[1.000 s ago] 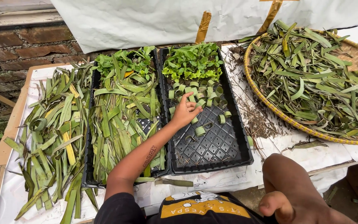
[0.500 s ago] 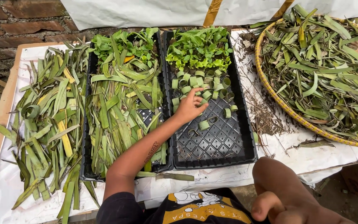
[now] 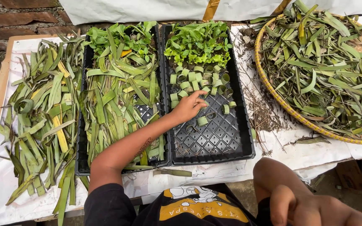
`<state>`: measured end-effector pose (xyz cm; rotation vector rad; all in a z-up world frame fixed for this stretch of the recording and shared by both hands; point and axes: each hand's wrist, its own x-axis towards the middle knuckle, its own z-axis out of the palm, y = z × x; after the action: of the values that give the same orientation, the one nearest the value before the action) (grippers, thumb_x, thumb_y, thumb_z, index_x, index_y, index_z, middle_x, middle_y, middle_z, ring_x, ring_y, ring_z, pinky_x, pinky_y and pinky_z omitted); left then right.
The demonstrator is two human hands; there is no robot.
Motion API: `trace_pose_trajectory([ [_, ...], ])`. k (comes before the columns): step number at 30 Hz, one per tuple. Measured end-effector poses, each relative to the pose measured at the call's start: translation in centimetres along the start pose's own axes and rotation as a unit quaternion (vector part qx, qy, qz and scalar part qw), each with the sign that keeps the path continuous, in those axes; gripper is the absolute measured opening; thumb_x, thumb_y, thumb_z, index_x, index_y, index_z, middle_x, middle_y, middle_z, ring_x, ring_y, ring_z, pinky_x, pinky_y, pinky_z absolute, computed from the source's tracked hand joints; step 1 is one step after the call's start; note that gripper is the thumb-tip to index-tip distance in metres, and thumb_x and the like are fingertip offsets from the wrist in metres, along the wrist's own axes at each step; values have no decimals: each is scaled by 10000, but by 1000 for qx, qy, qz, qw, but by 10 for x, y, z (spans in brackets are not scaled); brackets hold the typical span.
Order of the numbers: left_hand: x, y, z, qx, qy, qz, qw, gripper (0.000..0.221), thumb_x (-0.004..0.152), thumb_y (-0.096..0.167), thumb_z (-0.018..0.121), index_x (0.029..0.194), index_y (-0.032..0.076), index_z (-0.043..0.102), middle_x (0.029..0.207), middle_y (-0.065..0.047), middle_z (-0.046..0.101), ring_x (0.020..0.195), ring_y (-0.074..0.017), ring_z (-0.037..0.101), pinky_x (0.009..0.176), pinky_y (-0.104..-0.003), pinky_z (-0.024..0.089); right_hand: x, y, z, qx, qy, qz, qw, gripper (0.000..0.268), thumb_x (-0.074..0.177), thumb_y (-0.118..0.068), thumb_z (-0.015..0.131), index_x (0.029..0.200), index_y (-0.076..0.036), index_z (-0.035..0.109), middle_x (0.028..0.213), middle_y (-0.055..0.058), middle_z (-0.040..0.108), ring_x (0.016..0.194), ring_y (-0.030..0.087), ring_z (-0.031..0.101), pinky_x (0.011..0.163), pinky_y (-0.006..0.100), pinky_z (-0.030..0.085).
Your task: Wrapping small green seedlings with long, thin leaves to prepare them for planting.
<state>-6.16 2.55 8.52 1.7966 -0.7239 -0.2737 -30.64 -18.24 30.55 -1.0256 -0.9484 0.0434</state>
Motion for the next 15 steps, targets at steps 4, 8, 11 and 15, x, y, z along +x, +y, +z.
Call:
trace_pose_trajectory([
  [4,-7,-4,4,21,-114,-6,993,424,1024,7,525,1440,69,475,1168,-230,721,1152,-392,680,943,-523,585,23,41,-46,-20,34,-28,999,359,1185,-373,325,888,-175,353,1026,140,760,1102,355,707,1045,492,477],
  [8,-28,32,-19,31,-114,60,991,367,956,38,679,1309,54,580,1009,-194,776,1057,-412,713,963,-578,553,6,128,-123,-370,336,144,854,318,1125,-226,460,831,-150,367,1214,215,720,1125,290,642,1014,414,386],
  [11,-31,18,-21,58,-93,69,992,404,911,146,784,1274,110,610,969,-103,799,1102,-334,709,1056,-516,504,-32,181,-200,-518,363,340,696,369,1077,-311,605,969,-69,347,1474,357,505,1310,606,474,1012,653,385],
  [15,-26,-30,-31,114,-10,107,988,213,960,231,752,1156,174,691,954,-22,806,959,-273,731,945,-441,560,-75,234,-257,-554,333,422,636,481,994,-464,714,1051,-112,390,1144,350,663,1111,553,629,911,631,463],
])
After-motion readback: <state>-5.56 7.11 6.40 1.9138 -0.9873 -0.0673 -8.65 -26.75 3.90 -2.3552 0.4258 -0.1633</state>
